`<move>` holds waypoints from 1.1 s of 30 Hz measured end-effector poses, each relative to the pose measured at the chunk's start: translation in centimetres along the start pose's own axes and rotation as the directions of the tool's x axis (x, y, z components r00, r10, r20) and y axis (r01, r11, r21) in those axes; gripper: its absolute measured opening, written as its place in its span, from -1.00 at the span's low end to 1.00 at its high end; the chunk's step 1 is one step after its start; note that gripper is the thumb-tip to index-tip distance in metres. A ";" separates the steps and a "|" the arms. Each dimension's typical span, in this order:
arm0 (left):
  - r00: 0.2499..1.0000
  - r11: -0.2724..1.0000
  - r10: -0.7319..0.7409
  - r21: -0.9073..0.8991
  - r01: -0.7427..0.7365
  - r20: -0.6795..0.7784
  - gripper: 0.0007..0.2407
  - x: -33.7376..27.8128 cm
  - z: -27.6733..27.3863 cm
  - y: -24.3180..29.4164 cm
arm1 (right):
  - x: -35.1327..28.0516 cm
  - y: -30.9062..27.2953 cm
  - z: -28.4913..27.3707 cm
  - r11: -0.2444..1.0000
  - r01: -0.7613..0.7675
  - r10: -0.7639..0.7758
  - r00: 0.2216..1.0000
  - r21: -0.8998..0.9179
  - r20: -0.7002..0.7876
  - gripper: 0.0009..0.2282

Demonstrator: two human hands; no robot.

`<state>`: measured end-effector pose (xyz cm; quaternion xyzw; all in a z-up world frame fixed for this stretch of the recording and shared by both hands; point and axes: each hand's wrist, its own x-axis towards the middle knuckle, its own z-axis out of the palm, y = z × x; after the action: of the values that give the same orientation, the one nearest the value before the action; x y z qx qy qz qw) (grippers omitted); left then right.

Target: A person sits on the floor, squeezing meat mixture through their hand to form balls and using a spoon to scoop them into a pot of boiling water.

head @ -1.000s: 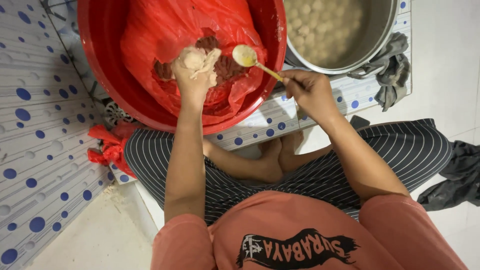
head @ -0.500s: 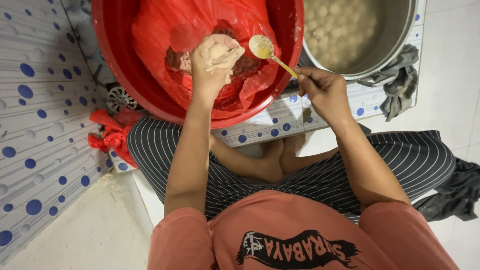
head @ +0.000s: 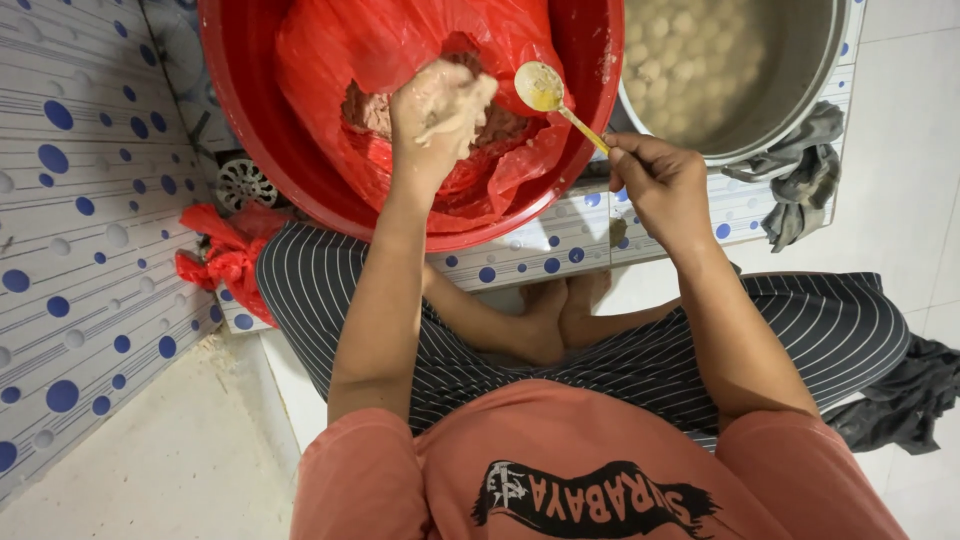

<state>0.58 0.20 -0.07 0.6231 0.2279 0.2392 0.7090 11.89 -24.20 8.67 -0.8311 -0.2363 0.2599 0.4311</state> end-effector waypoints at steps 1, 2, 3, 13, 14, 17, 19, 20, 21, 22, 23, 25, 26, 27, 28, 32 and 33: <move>1.000 1.000 0.000 -0.001 0.000 -0.001 -0.93 0.0 0.2 0.7 | 0.0 0.1 0.0 1.000 0.000 0.000 1.000 -0.001 0.001 -0.84; 0.997 0.997 0.070 -0.025 -0.069 0.015 -0.87 -0.1 0.3 1.4 | 0.0 0.1 0.0 1.000 0.020 -0.020 1.000 0.001 0.003 -0.84; 0.990 0.989 0.140 -0.050 -0.139 0.030 -0.81 -0.2 0.4 2.2 | 0.0 0.1 0.0 0.999 0.041 -0.041 0.999 0.002 0.005 -0.84; 0.995 0.984 0.000 0.176 0.017 -0.095 -0.81 -0.1 -0.2 -0.2 | 0.0 -0.1 0.1 0.999 0.036 -0.036 0.999 0.028 -0.001 -0.84; 1.000 0.995 0.003 0.097 0.000 -0.030 -0.78 0.0 -0.1 0.8 | 0.0 -0.2 0.1 0.999 0.035 -0.035 0.999 0.020 0.000 -0.85; 0.989 0.946 0.105 -0.316 -0.068 0.103 -0.89 0.7 -0.2 -3.1 | 0.0 -0.5 0.0 0.999 0.036 -0.036 0.999 0.004 0.001 -0.84; 0.968 0.784 0.216 -0.613 -0.093 0.130 -0.79 0.5 -0.3 -3.4 | 0.0 -0.4 0.0 0.999 0.039 -0.039 0.999 -0.004 0.004 -0.84; 0.987 0.933 0.125 -0.349 -0.083 0.100 -0.90 0.0 -0.2 -1.3 | 0.0 -0.2 0.1 0.999 0.045 -0.045 0.999 -0.007 0.000 -0.85; 0.998 0.997 0.046 -0.056 -0.044 0.042 -1.00 -0.4 -0.1 0.9 | 0.1 -0.1 0.1 0.999 0.051 -0.051 0.999 -0.009 -0.005 -0.86; 0.998 0.997 0.047 -0.056 -0.044 0.042 -1.00 -0.4 0.1 1.1 | 0.0 -0.2 0.1 0.999 0.052 -0.052 0.999 -0.010 -0.006 -0.86; 0.995 0.993 0.094 -0.074 -0.090 0.040 -0.88 -0.3 0.3 1.3 | 0.0 -0.3 0.1 0.999 0.052 -0.052 0.999 -0.011 -0.004 -0.85; 0.989 0.987 0.140 -0.090 -0.136 0.037 -0.77 -0.3 0.4 1.5 | 0.0 -0.4 0.1 0.999 0.052 -0.052 0.999 -0.012 -0.002 -0.85; 0.993 0.993 0.113 -0.042 -0.112 0.022 -0.78 -0.3 0.2 1.4 | 0.0 -0.4 0.1 0.999 0.050 -0.050 0.999 -0.008 -0.001 -0.85; 0.996 0.996 0.086 0.005 -0.086 0.006 -0.78 -0.2 0.1 1.3 | 0.0 -0.3 0.1 0.999 0.048 -0.048 0.999 -0.004 0.000 -0.85; 0.996 0.996 0.086 0.005 -0.086 0.004 -0.78 -0.3 0.1 1.4 | 0.0 -0.4 0.1 0.999 0.049 -0.049 0.999 -0.005 0.001 -0.85; 0.994 0.987 -0.088 0.127 0.095 -0.057 -0.77 -0.4 0.0 0.4 | -0.1 -0.6 0.1 0.998 0.054 -0.054 0.998 0.009 -0.008 -0.84; 0.997 0.991 -0.054 0.120 0.060 -0.055 -0.75 -0.3 0.0 -0.1 | 0.0 -0.6 0.1 0.998 0.053 -0.053 0.999 0.014 -0.012 -0.84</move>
<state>0.38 0.02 -0.12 0.6521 0.2778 0.2205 0.6701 11.67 -23.83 9.16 -0.8231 -0.2538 0.2450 0.4450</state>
